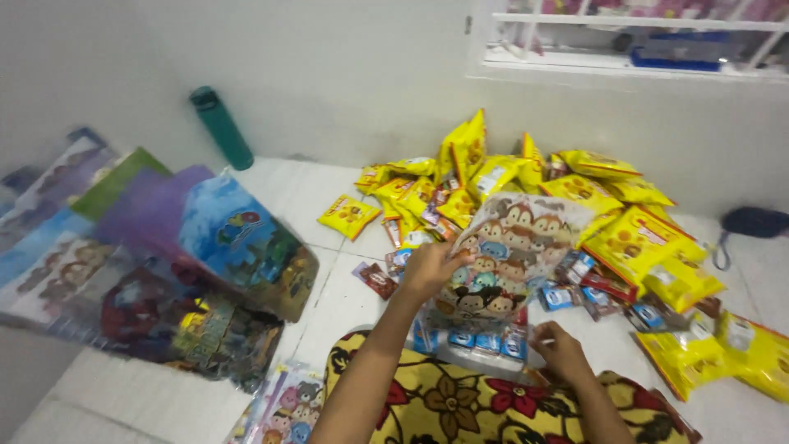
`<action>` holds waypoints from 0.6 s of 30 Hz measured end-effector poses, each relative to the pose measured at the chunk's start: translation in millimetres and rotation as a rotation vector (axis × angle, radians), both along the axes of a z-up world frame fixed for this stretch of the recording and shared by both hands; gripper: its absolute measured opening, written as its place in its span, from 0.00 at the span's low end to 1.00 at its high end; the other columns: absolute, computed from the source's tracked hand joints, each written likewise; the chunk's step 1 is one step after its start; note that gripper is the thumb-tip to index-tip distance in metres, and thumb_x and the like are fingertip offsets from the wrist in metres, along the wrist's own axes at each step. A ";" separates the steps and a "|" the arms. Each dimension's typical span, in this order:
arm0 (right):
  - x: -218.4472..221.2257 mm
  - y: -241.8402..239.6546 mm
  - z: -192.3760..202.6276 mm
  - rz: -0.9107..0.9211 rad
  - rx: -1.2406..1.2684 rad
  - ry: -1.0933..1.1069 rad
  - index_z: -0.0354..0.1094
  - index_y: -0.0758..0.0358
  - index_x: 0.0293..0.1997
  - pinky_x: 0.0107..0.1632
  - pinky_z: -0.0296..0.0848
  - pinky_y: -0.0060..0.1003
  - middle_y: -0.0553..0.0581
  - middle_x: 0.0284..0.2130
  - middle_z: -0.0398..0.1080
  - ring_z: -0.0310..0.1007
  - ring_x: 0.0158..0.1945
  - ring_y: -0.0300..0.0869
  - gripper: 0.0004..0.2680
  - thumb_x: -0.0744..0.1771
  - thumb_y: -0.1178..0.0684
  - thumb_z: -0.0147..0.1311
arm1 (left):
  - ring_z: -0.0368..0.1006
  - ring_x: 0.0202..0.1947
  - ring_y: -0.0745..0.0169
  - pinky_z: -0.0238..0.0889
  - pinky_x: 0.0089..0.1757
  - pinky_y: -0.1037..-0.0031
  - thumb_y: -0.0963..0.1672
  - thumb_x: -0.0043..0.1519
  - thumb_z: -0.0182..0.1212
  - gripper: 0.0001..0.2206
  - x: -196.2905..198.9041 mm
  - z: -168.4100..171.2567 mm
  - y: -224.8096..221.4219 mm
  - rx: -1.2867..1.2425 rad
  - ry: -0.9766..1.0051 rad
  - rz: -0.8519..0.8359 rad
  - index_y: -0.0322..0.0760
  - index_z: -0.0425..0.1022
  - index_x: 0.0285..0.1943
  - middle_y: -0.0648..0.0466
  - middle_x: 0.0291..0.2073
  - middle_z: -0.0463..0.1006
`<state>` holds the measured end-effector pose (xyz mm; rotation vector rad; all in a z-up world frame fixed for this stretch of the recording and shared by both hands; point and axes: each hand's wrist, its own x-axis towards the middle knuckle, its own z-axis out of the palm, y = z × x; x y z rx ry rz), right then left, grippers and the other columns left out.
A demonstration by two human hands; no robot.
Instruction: Manually sorting and packing individual snack bags into a larger clear plastic bag.
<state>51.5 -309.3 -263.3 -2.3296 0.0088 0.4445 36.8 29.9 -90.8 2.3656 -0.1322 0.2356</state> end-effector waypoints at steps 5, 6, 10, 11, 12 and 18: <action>-1.8 14.2 -26.5 0.212 -0.124 -0.019 0.74 0.49 0.45 0.48 0.76 0.34 0.47 0.39 0.84 0.85 0.42 0.39 0.07 0.64 0.50 0.62 | 0.78 0.33 0.49 0.62 0.31 0.61 0.65 0.59 0.44 0.30 -5.5 30.1 57.7 0.045 0.052 0.174 0.51 0.82 0.52 0.51 0.27 0.80; -3.9 21.7 -26.3 0.278 -0.136 -0.013 0.76 0.48 0.46 0.48 0.75 0.31 0.45 0.39 0.84 0.84 0.43 0.37 0.08 0.64 0.51 0.61 | 0.78 0.35 0.47 0.63 0.33 0.59 0.63 0.61 0.46 0.27 -4.9 35.1 73.0 0.044 0.039 0.199 0.51 0.81 0.53 0.51 0.28 0.81; 1.4 81.7 -36.4 0.553 0.117 -0.086 0.75 0.49 0.32 0.48 0.70 0.27 0.44 0.33 0.80 0.77 0.40 0.33 0.03 0.64 0.52 0.67 | 0.79 0.36 0.44 0.63 0.36 0.58 0.59 0.62 0.50 0.22 -10.7 74.2 139.3 -0.024 -0.053 0.302 0.49 0.79 0.53 0.49 0.33 0.83; 5.7 101.1 -39.7 0.571 0.099 -0.106 0.75 0.45 0.43 0.52 0.71 0.27 0.43 0.42 0.81 0.79 0.47 0.34 0.09 0.63 0.50 0.68 | 0.79 0.35 0.45 0.62 0.36 0.59 0.58 0.61 0.53 0.20 -5.0 73.7 159.3 -0.063 -0.062 0.358 0.50 0.80 0.51 0.49 0.32 0.83; 10.2 120.8 -43.4 0.590 0.082 -0.126 0.74 0.41 0.55 0.57 0.72 0.28 0.42 0.51 0.82 0.81 0.54 0.35 0.16 0.62 0.48 0.69 | 0.78 0.34 0.47 0.62 0.36 0.60 0.56 0.61 0.56 0.17 0.8 73.0 179.8 -0.102 -0.072 0.412 0.51 0.81 0.49 0.50 0.30 0.82; 50.9 290.9 -58.6 0.948 0.306 -0.419 0.70 0.51 0.56 0.62 0.67 0.37 0.54 0.56 0.71 0.72 0.60 0.45 0.16 0.63 0.55 0.65 | 0.81 0.40 0.56 0.67 0.38 0.66 0.57 0.60 0.56 0.21 11.0 99.9 275.0 -0.294 -0.107 0.548 0.53 0.79 0.58 0.54 0.40 0.87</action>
